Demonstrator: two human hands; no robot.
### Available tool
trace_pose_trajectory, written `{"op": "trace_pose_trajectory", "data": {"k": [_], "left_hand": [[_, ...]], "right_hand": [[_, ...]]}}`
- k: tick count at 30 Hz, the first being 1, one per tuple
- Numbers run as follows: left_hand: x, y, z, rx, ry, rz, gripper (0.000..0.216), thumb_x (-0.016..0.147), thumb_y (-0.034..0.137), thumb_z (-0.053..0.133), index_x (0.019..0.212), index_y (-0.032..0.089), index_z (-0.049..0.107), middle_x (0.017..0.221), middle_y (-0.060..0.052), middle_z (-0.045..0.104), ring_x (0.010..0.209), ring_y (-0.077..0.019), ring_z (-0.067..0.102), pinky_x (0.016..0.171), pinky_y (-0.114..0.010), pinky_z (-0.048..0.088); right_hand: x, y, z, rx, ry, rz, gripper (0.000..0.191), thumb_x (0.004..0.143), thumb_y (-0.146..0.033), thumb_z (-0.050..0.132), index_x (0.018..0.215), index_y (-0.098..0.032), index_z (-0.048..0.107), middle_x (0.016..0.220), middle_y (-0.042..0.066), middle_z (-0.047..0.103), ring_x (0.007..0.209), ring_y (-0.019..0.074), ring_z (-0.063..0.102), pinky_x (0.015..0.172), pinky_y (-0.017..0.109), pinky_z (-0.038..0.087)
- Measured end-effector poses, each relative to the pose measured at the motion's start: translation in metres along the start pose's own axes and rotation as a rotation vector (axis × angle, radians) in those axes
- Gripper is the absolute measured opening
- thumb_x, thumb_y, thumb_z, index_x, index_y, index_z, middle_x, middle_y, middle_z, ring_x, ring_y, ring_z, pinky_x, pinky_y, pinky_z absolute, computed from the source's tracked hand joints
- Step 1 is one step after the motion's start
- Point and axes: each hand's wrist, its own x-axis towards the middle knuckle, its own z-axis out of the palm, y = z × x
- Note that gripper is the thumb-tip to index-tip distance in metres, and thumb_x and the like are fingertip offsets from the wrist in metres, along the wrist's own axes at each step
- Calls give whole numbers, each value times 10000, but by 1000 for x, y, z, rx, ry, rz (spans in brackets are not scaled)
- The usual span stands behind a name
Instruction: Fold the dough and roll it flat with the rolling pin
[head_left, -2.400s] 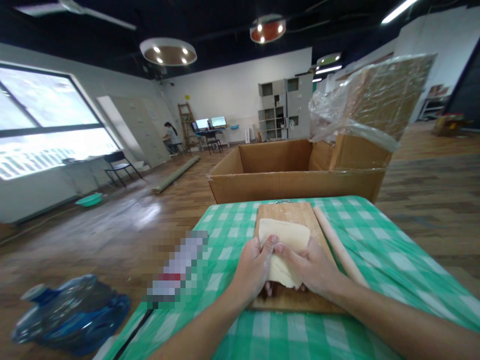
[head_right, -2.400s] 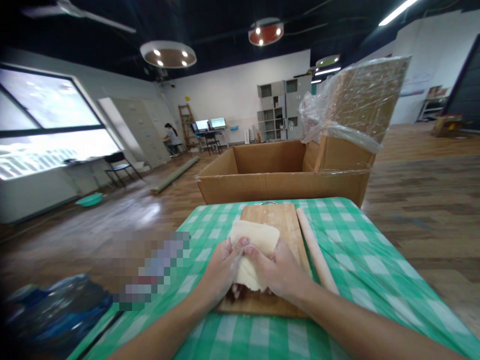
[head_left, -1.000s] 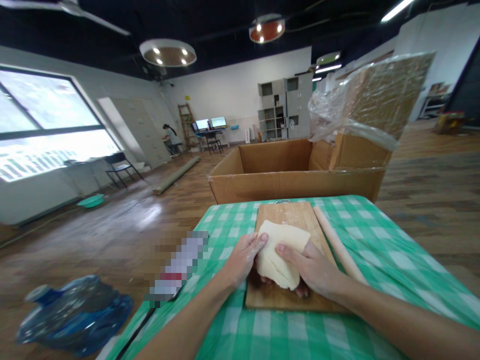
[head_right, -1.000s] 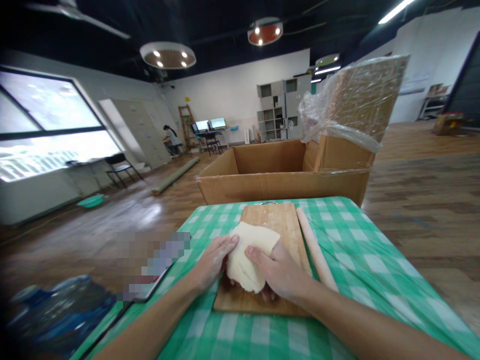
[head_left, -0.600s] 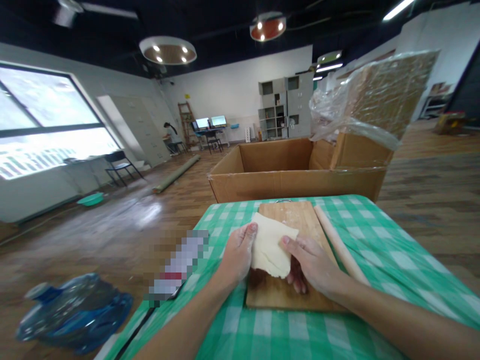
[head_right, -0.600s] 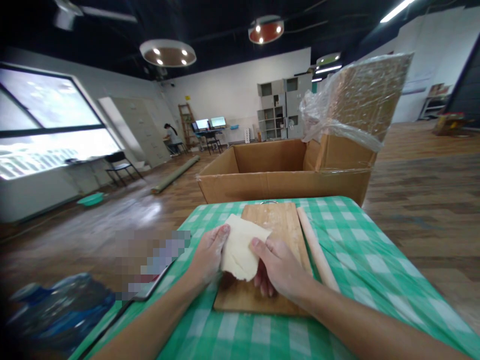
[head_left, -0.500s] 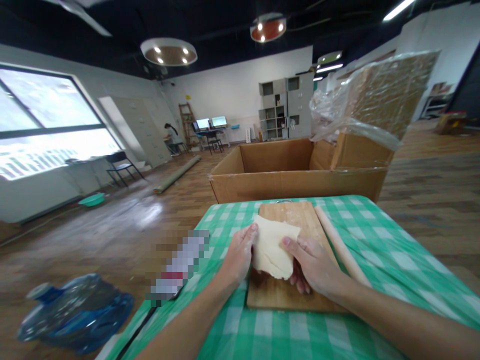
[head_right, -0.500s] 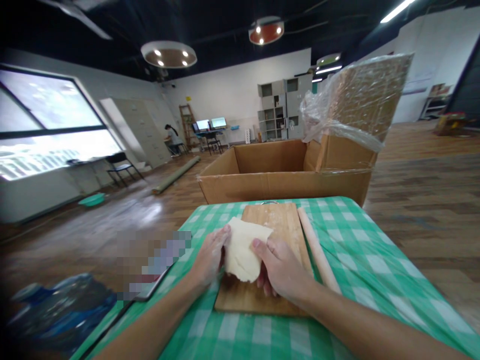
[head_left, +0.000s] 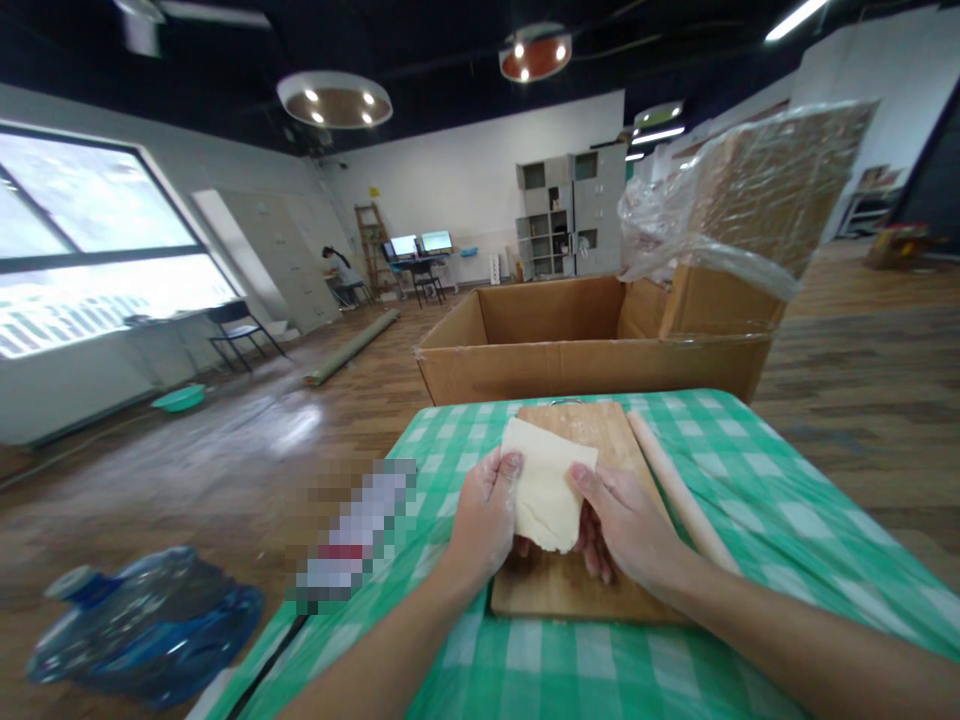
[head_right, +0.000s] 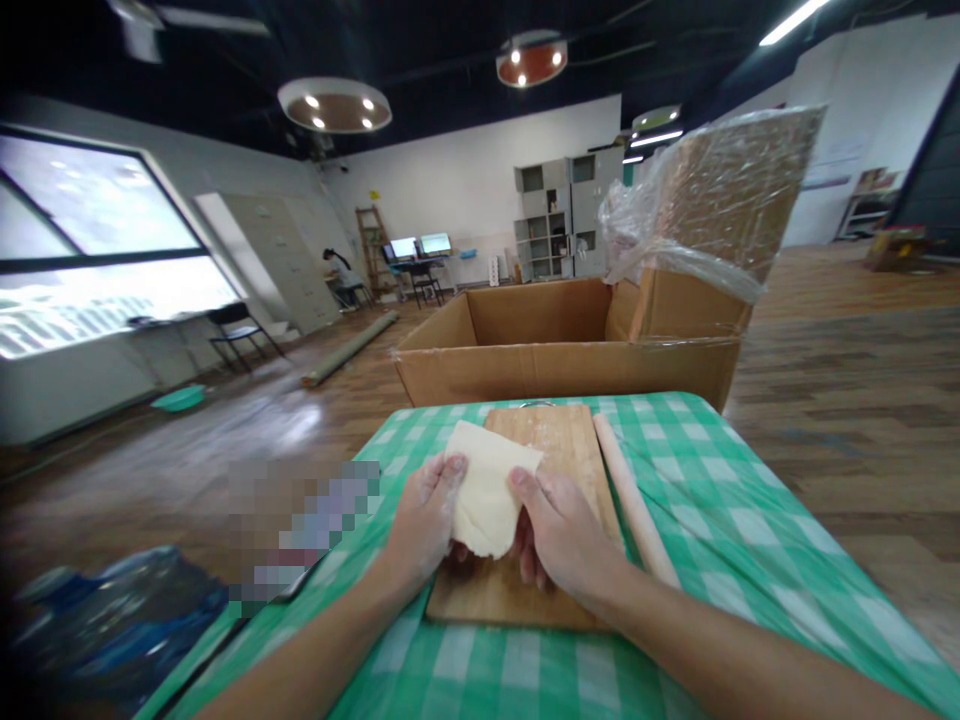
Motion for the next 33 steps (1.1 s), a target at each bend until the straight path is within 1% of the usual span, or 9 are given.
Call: {"op": "trace_pose_trajectory", "data": {"k": [3,6,9,15,19,22,27,31,33], "left_hand": [[-3,-1,0,60,35,58,474,940,600,564,1014,142,663,651,-18,695,457,-137,587,430,-219,455],[-9,-3,2,123,48,82,480,949,609,549,976,143,658,656,-15,677,473,-132,586,411,-205,442],[-14,-5,7,55,-53,54,477,925,611,589,1006,144,638,683,-20,686,464,-139,605,384,-208,459],[-10,-3,11,-181,-262,-184,581,845,578,715,1191,134,570,658,-34,707,414,-159,629,329,-199,463],[-9,-3,9,-185,-305,-187,525,894,578,654,1167,135,578,621,-24,696,396,-145,616,324,-183,456],[-11,-4,9,-85,-211,-90,473,906,571,638,1095,139,599,632,-23,702,396,-144,619,313,-183,454],[-14,-3,10,-14,-124,-49,460,900,592,636,1044,156,603,593,-1,680,352,-137,584,274,-176,409],[-9,-1,7,-73,-255,-110,544,885,649,621,1107,152,600,598,-8,688,380,-162,611,301,-214,456],[-7,0,5,-61,-348,-145,567,882,685,595,1039,141,628,578,-24,681,414,-179,635,332,-227,477]], "right_hand": [[0,-4,1,61,-112,8,642,923,-775,431,791,-164,579,474,1,600,333,143,569,287,198,425],[-2,-9,2,44,-168,2,620,863,-757,566,905,-141,625,531,11,645,362,137,578,310,199,428],[-4,-10,2,-2,-91,-62,572,824,-657,708,1078,-149,638,680,34,726,436,143,622,348,210,456],[-4,-10,2,22,-127,-99,497,925,-580,641,1228,-187,605,750,43,755,558,183,691,390,221,482],[-8,-14,3,-53,-155,-11,517,955,-639,548,1149,-169,637,658,31,722,438,123,603,343,180,419],[-10,-14,3,-139,-153,-4,531,944,-667,536,1035,-159,660,621,13,695,392,98,557,330,170,416],[-10,-13,2,-236,-59,-8,517,934,-644,565,1078,-153,643,559,-17,663,354,114,561,302,172,415],[-14,-16,2,-219,-62,-29,496,955,-625,548,1098,-159,645,598,-3,686,373,111,568,314,171,423],[-15,-17,3,-207,-104,-29,489,980,-618,509,1083,-163,655,658,18,715,399,99,567,334,167,429]]}}
